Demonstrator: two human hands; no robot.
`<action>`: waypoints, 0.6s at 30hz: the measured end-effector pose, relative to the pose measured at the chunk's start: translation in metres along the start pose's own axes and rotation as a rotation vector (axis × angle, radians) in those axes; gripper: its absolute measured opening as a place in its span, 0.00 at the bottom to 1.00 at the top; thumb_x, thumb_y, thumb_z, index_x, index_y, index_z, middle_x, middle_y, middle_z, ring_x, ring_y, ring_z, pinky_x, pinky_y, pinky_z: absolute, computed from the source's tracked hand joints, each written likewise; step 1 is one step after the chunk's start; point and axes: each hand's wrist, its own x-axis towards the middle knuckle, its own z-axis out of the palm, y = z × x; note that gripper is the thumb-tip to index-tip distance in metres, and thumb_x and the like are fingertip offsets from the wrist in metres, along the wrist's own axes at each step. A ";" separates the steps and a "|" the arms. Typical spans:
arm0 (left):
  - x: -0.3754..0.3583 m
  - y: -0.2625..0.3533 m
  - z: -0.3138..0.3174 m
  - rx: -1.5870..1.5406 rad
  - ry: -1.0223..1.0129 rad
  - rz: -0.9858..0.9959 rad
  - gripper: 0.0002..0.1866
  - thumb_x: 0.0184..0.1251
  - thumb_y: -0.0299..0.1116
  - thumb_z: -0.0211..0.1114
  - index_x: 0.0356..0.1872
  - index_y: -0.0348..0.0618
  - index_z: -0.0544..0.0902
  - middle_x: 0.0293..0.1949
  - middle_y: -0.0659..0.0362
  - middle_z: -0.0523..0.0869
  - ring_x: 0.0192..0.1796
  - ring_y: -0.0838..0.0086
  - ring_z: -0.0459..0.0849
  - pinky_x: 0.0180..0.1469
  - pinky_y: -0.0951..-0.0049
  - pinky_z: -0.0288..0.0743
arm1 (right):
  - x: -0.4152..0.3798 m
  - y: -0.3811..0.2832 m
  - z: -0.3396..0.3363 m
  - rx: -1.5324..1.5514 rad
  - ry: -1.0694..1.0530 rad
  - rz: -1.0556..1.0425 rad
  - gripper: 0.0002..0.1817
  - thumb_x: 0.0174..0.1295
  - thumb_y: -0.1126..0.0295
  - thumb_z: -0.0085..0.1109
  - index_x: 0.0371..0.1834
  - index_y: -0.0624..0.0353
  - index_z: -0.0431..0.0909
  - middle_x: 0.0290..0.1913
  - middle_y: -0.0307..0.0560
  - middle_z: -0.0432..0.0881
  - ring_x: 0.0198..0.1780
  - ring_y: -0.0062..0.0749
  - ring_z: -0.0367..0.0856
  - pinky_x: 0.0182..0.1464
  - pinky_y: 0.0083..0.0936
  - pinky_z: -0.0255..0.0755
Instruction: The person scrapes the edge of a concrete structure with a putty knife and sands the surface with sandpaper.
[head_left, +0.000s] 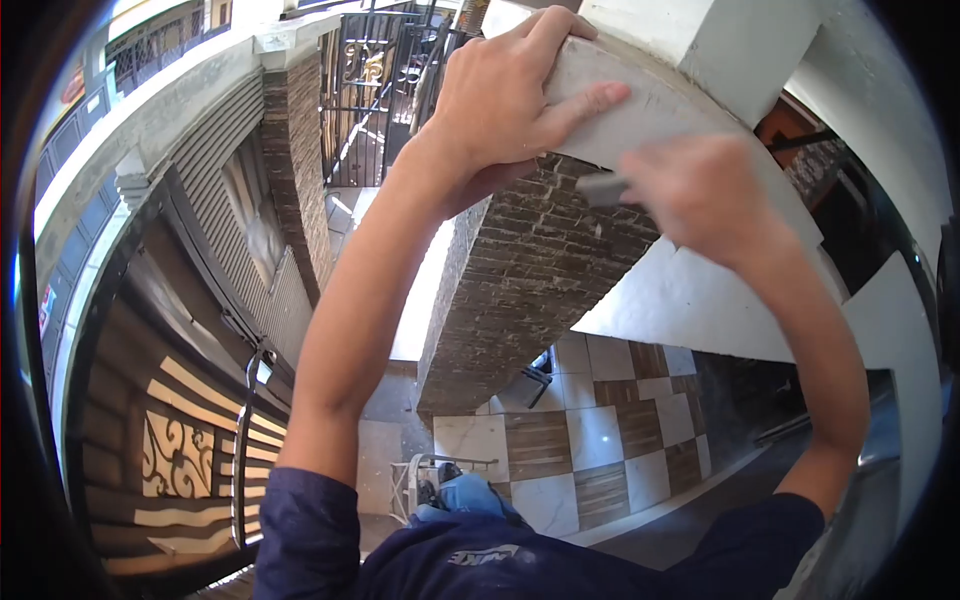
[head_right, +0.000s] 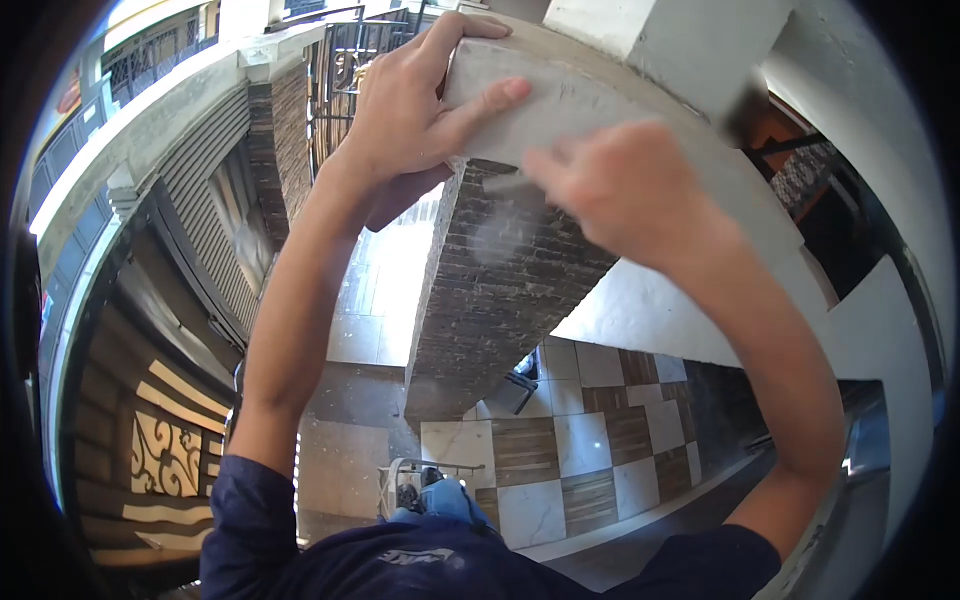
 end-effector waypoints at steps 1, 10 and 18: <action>0.000 0.001 0.000 -0.046 -0.020 -0.065 0.28 0.62 0.57 0.70 0.53 0.46 0.80 0.33 0.48 0.88 0.32 0.59 0.90 0.36 0.61 0.81 | -0.009 -0.007 0.022 -0.047 -0.019 -0.046 0.08 0.56 0.66 0.66 0.34 0.53 0.78 0.27 0.40 0.80 0.29 0.35 0.84 0.30 0.33 0.74; -0.005 0.002 0.002 -0.174 0.034 -0.153 0.24 0.65 0.52 0.68 0.50 0.43 0.82 0.38 0.46 0.88 0.36 0.57 0.90 0.39 0.61 0.81 | 0.016 0.006 -0.050 -0.109 0.178 0.071 0.09 0.52 0.67 0.69 0.29 0.53 0.76 0.24 0.39 0.75 0.26 0.34 0.80 0.27 0.31 0.72; -0.004 -0.002 0.008 -0.180 0.069 -0.175 0.22 0.69 0.52 0.64 0.50 0.45 0.82 0.38 0.47 0.88 0.37 0.56 0.90 0.39 0.61 0.82 | 0.003 -0.012 -0.025 -0.138 -0.015 -0.024 0.12 0.52 0.64 0.70 0.28 0.54 0.74 0.23 0.39 0.73 0.24 0.35 0.77 0.27 0.32 0.71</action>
